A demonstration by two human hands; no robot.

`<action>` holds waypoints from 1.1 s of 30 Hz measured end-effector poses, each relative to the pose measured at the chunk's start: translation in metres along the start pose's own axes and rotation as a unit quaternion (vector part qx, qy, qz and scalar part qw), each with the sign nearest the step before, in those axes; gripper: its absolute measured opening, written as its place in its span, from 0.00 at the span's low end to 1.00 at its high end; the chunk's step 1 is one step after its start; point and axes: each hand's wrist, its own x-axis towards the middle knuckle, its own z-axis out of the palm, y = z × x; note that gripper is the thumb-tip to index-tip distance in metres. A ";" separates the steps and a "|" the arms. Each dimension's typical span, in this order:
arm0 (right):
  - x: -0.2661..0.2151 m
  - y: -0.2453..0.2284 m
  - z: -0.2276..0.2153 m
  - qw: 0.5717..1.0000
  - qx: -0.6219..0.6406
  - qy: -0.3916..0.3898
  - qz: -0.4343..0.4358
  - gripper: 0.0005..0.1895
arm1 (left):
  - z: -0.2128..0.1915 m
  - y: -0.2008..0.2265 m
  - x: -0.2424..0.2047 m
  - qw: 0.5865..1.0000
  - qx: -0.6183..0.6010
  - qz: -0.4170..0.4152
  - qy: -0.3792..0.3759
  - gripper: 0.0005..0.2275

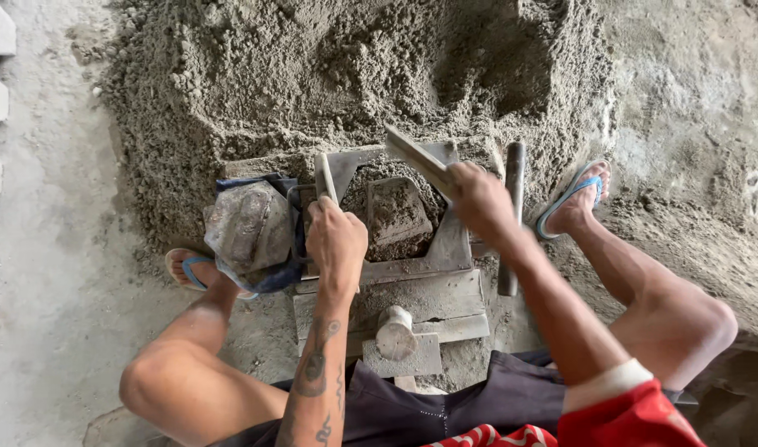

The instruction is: The person manually fills a hexagonal metal mold with a sand and cement mixture, packs it down by hand and with a metal rod, and levels the top surface with a rectangular tool.

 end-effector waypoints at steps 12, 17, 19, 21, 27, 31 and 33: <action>0.010 -0.009 -0.056 0.992 -0.020 0.120 -0.034 0.10 | 0.004 0.005 -0.010 1.000 0.007 0.008 0.026 0.17; -0.012 -0.043 -0.057 0.969 -0.071 0.106 -0.211 0.06 | 0.015 -0.021 0.004 0.999 -0.006 -0.003 0.051 0.16; -0.009 -0.045 -0.045 0.966 -0.089 0.108 -0.216 0.03 | 0.023 -0.033 0.010 0.998 -0.007 -0.013 0.060 0.16; -0.003 -0.043 -0.031 0.963 -0.128 0.104 -0.214 0.05 | 0.025 -0.040 0.011 0.997 -0.021 -0.021 0.067 0.16; 0.025 -0.061 -0.030 0.964 -0.172 0.029 -0.202 0.17 | 0.026 -0.031 0.007 0.998 0.005 -0.015 0.062 0.15; 0.038 -0.081 -0.069 0.968 -0.157 0.042 -0.191 0.17 | 0.013 -0.028 0.002 0.999 -0.012 -0.020 0.037 0.15; 0.027 -0.114 -0.096 0.984 -0.083 -0.027 -0.152 0.16 | -0.002 -0.020 0.001 0.997 -0.063 -0.050 -0.001 0.18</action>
